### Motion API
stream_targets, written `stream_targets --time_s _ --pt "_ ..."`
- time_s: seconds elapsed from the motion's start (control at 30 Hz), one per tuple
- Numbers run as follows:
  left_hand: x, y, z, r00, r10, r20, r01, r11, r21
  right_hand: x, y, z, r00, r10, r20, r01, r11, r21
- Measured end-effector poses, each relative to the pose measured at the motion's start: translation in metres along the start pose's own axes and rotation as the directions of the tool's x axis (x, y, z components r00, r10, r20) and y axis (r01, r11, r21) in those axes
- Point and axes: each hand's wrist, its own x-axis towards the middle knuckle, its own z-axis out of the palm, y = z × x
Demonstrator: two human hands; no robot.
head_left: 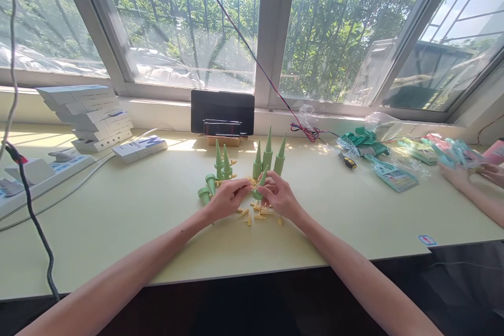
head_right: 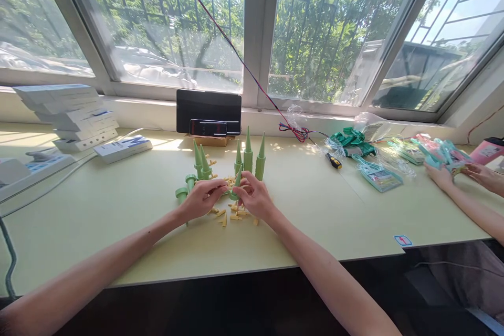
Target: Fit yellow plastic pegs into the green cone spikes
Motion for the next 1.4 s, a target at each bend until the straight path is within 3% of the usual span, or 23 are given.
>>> stream_targets --time_s 0.37,0.73,1.1,1.4 --pt "0.001 0.005 -0.002 1.0 -0.012 0.003 0.012 1.0 -0.005 0.0 -0.01 -0.001 0.987 0.117 0.11 -0.127 0.989 0.082" --pt "0.0 0.0 -0.001 1.0 0.003 0.022 -0.003 1.0 0.008 0.0 0.003 0.0 1.0 -0.005 0.019 0.005 1.0 0.025" --pt "0.002 0.005 -0.002 1.0 0.009 0.02 -0.009 1.0 -0.014 0.001 -0.012 -0.002 0.974 0.158 0.163 -0.18 0.975 0.133" --pt "0.001 0.002 -0.002 0.999 0.008 0.039 -0.008 1.0 0.014 0.0 0.003 0.0 0.999 0.025 0.025 -0.026 0.999 0.033"
